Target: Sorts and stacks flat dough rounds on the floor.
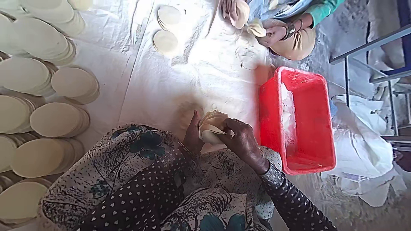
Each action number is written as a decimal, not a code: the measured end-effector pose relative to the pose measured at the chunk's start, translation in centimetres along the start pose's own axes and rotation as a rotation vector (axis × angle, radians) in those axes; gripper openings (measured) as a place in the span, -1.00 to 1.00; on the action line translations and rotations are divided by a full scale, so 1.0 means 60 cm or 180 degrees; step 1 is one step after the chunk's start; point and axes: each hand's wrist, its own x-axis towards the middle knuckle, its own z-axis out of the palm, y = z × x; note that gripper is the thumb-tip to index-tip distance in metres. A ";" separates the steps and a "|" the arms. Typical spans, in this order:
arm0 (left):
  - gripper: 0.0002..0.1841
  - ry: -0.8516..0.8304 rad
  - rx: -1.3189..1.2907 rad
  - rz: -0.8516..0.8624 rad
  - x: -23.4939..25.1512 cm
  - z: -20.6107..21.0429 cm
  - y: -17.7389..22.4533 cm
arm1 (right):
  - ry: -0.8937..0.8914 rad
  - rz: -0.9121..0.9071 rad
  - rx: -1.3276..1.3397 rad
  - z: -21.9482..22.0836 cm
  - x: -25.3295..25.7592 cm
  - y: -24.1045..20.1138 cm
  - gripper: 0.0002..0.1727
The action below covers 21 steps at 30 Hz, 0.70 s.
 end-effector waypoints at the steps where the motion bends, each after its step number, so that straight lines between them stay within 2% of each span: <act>1: -0.23 0.0001 -0.0011 -0.0011 -0.001 0.000 0.002 | -0.0060 -0.0016 0.0177 -0.008 -0.002 -0.003 -0.84; 3: -0.25 -0.0009 -0.0027 0.0000 -0.001 -0.001 0.003 | -0.0162 -0.0064 0.0381 -0.027 0.003 -0.004 -0.90; 6: -0.25 -0.0062 0.0070 -0.0006 -0.002 -0.001 0.001 | -0.0179 -0.0156 0.0143 -0.040 0.022 0.011 -0.85; 7: -0.25 -0.0072 0.0121 -0.0026 -0.002 0.000 0.002 | -0.0199 -0.0162 0.0027 -0.039 0.029 0.018 -0.78; 10: -0.26 -0.0057 0.0157 -0.0091 -0.003 0.000 0.001 | -0.0485 -0.0084 -0.0237 -0.033 0.045 0.030 -0.38; 11: -0.25 -0.0041 0.0182 -0.0122 -0.003 0.000 0.001 | -0.0550 -0.0049 -0.0321 -0.030 0.046 0.032 -0.34; 19: -0.22 0.0038 0.0360 -0.0180 -0.003 -0.004 -0.006 | -0.0707 0.0008 -0.0400 -0.015 0.045 0.039 -0.54; 21: -0.23 0.0136 0.0392 -0.0206 -0.005 -0.002 -0.006 | -0.0692 -0.0005 -0.0367 -0.011 0.042 0.039 -0.53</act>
